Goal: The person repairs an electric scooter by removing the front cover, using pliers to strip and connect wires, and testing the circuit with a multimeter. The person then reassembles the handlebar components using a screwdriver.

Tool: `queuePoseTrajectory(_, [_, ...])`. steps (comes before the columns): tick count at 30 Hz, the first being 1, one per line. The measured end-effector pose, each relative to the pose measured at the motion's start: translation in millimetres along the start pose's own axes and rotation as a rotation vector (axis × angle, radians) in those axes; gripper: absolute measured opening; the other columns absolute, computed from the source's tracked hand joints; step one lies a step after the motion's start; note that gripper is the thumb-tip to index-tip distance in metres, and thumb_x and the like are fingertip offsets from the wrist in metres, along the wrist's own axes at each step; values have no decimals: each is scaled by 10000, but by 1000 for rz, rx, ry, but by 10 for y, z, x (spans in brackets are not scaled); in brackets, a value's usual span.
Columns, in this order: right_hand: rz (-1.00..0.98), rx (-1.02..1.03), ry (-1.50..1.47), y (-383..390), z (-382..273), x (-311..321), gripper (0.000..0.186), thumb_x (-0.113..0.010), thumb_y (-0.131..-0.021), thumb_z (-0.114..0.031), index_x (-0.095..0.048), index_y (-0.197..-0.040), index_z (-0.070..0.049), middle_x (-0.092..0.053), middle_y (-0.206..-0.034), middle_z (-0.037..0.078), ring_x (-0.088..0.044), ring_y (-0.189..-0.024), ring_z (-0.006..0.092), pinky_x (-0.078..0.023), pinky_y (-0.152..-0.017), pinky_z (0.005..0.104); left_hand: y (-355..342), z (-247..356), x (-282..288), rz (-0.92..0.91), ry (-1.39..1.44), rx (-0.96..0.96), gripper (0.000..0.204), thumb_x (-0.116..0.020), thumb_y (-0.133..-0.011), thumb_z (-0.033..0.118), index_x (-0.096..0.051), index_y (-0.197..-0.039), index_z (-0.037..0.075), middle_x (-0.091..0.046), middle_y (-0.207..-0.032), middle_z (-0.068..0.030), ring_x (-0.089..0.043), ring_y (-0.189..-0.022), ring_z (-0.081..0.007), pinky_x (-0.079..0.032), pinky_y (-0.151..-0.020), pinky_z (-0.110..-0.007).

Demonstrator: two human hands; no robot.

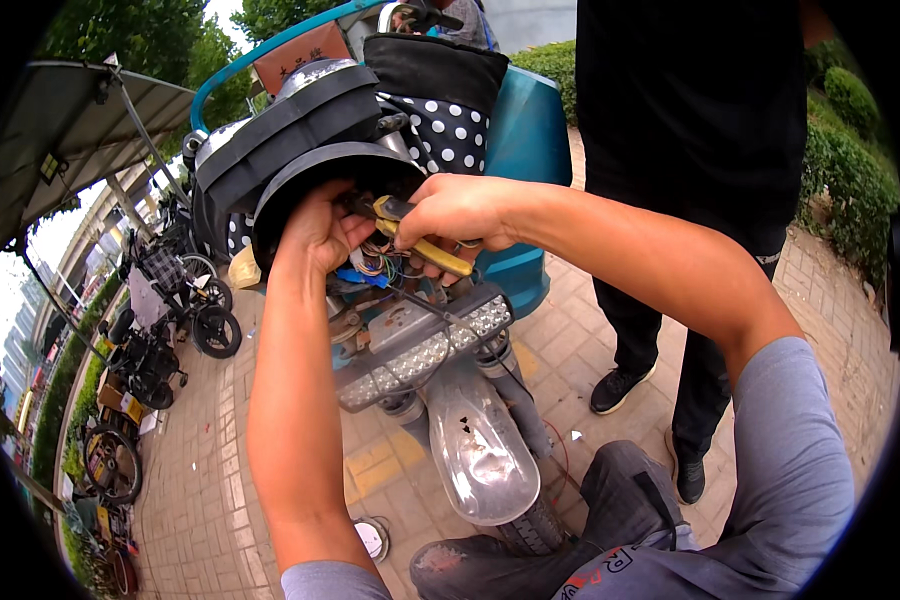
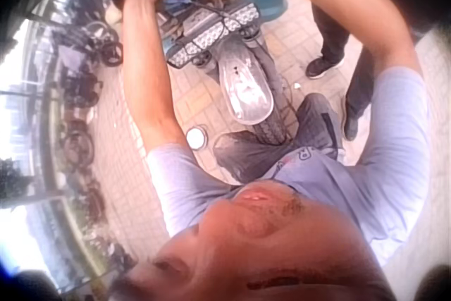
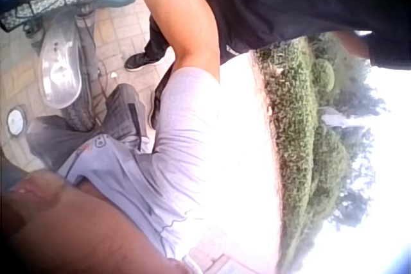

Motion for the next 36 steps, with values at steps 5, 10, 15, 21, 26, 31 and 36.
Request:
queuePoseTrajectory(5, [-6, -11, 29, 18, 1, 4, 233, -624, -838, -144, -581, -960, 49, -626, -793, 140, -654, -701, 224, -574, -581, 381, 27, -3, -20, 4, -8, 2, 268, -513, -943, 260, -569, -1123, 71, -632, -1021, -97, -654, -891, -249, -562, -777, -383])
queuePoseTrajectory(10, [-26, -18, 30, -3, 20, -11, 260, -623, -838, -145, -559, -1011, 39, -638, -815, 134, -662, -716, 213, -576, -591, 370, 42, 2, -34, 10, 5, 0, 261, -494, -948, 244, -565, -1126, 66, -633, -1035, -109, -653, -901, -253, -562, -786, -381])
queuePoseTrajectory(15, [6, -33, 43, 31, 3, 9, 254, -623, -837, -137, -555, -1018, 27, -632, -818, 126, -658, -722, 209, -569, -596, 368, 90, 23, -90, 9, -22, -20, 276, -479, -956, 239, -551, -1143, 49, -628, -1040, -128, -652, -909, -252, -569, -790, -380])
queuePoseTrajectory(21, [-12, -39, 76, 16, -23, -21, 146, -608, -838, -74, -553, -899, 47, -581, -730, 129, -605, -636, 219, -540, -556, 404, 196, 17, -178, -96, -18, 20, 299, -472, -970, 239, -522, -1173, 25, -616, -1065, -148, -642, -936, -279, -555, -850, -415])
queuePoseTrajectory(26, [-67, -7, 105, -9, -26, -13, 153, -558, -812, -12, -535, -944, 62, -582, -737, 131, -606, -640, 216, -556, -579, 404, 155, -17, -185, -38, 223, 8, 264, -462, -975, 217, -530, -1127, 12, -605, -1047, -147, -612, -984, -303, -504, -931, -469])
queuePoseTrajectory(31, [-122, 13, 210, -76, 5, 21, 164, -531, -796, 8, -537, -952, 57, -601, -774, 135, -622, -662, 208, -570, -608, 392, 76, -38, -192, 5, 201, -26, 237, -459, -976, 213, -541, -1082, 18, -599, -1005, -129, -619, -932, -286, -518, -904, -459])
queuePoseTrajectory(36, [-148, 12, 240, -46, -21, 31, 161, -539, -805, -6, -540, -955, 52, -608, -784, 129, -639, -686, 205, -577, -625, 395, 31, -37, -199, -2, 164, -38, 220, -457, -974, 217, -548, -1057, 36, -601, -974, -113, -640, -861, -259, -559, -826, -419])
Point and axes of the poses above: each hand's wrist, its own y-axis away from the middle knuckle, its own x-axis out of the back of the hand, z = x × y, the point moved 10 cm from there along -y, towards the middle knuckle
